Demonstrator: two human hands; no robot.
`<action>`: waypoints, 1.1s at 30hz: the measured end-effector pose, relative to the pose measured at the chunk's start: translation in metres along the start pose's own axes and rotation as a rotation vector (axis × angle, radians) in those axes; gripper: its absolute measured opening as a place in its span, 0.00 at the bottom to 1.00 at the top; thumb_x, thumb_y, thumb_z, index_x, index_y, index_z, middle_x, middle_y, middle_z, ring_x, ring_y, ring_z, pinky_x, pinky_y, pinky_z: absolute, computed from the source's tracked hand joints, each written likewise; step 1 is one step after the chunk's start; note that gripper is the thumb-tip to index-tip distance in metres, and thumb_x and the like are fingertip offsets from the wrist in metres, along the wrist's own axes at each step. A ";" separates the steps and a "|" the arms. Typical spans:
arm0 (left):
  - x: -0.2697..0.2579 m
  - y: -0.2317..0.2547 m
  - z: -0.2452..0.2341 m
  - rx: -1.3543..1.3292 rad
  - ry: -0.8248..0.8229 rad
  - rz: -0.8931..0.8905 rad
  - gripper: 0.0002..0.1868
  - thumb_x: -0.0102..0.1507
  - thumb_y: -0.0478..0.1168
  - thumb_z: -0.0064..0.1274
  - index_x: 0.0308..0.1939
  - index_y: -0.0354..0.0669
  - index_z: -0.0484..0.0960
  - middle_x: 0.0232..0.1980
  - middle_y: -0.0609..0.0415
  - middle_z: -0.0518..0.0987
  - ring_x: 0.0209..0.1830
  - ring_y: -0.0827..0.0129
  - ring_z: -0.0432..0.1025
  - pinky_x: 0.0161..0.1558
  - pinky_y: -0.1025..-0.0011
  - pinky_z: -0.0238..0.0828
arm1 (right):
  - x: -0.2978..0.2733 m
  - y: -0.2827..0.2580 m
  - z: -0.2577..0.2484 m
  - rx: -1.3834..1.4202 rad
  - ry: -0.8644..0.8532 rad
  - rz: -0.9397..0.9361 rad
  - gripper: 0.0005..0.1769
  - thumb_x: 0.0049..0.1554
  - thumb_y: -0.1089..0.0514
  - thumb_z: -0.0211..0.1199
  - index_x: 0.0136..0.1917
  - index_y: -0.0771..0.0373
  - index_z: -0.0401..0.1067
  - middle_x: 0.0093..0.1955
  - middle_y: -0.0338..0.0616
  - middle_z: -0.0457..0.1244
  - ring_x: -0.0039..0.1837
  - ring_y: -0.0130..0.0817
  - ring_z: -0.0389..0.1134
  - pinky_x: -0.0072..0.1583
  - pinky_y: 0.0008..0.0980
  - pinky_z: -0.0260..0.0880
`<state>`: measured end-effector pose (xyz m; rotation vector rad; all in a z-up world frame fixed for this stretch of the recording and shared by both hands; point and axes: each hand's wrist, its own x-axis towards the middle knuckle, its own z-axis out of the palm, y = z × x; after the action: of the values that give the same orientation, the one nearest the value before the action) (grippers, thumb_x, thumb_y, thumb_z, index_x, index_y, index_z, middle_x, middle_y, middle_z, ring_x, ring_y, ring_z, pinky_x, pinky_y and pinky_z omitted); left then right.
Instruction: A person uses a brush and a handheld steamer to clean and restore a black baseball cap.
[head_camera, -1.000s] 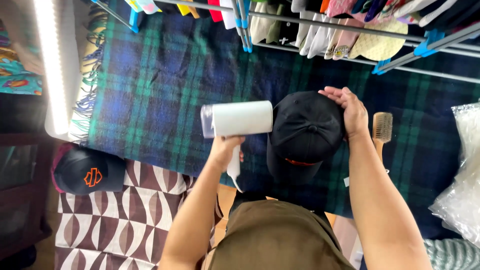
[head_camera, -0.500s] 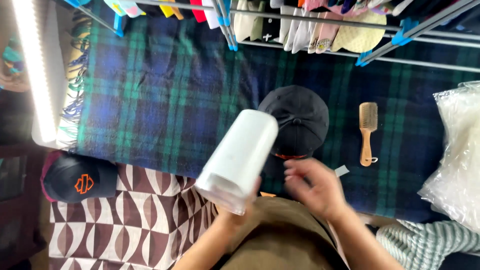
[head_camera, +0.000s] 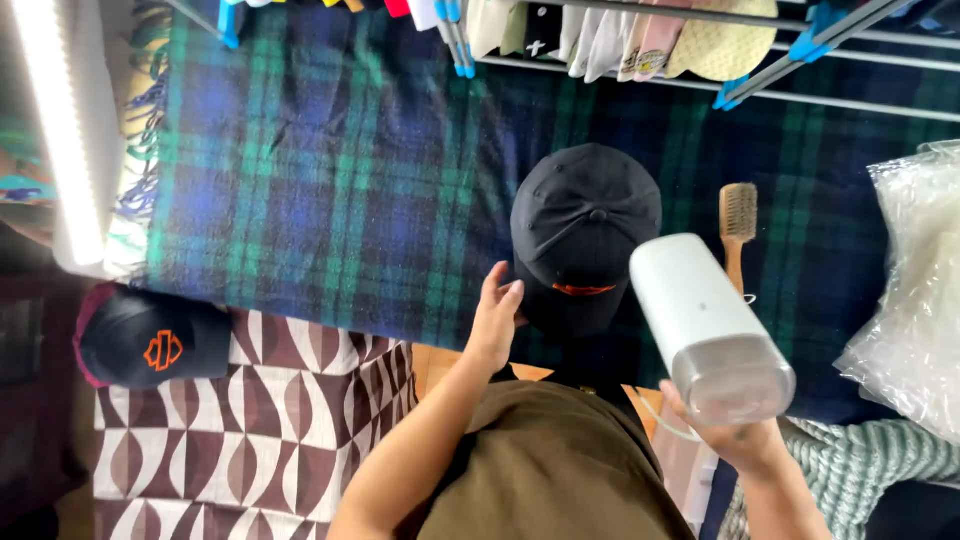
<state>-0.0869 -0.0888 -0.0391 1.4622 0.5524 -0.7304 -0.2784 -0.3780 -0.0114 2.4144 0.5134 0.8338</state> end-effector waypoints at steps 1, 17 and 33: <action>0.007 -0.008 -0.002 -0.135 -0.059 -0.036 0.30 0.67 0.47 0.45 0.74 0.51 0.62 0.63 0.56 0.71 0.59 0.68 0.66 0.55 0.68 0.63 | 0.003 -0.001 0.001 0.153 -0.006 0.049 0.34 0.58 0.29 0.66 0.60 0.60 0.75 0.46 0.48 0.64 0.47 0.46 0.68 0.48 0.43 0.76; 0.010 -0.015 -0.016 0.361 0.168 0.148 0.12 0.69 0.46 0.53 0.56 0.58 0.83 0.47 0.60 0.82 0.49 0.69 0.79 0.45 0.70 0.81 | 0.149 0.025 -0.051 0.726 0.074 0.315 0.17 0.65 0.57 0.48 0.43 0.64 0.76 0.37 0.45 0.59 0.37 0.38 0.55 0.40 0.35 0.62; -0.060 0.105 -0.105 0.548 0.141 0.541 0.27 0.55 0.49 0.65 0.51 0.46 0.70 0.46 0.43 0.80 0.52 0.43 0.73 0.54 0.46 0.68 | 0.232 -0.019 -0.017 1.526 -0.071 0.307 0.33 0.50 0.54 0.71 0.69 0.61 0.71 0.61 0.57 0.65 0.63 0.60 0.69 0.60 0.52 0.70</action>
<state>-0.0406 0.0180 0.0709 2.0700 0.0331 -0.3546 -0.1218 -0.2406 0.0929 3.9561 0.9981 0.4483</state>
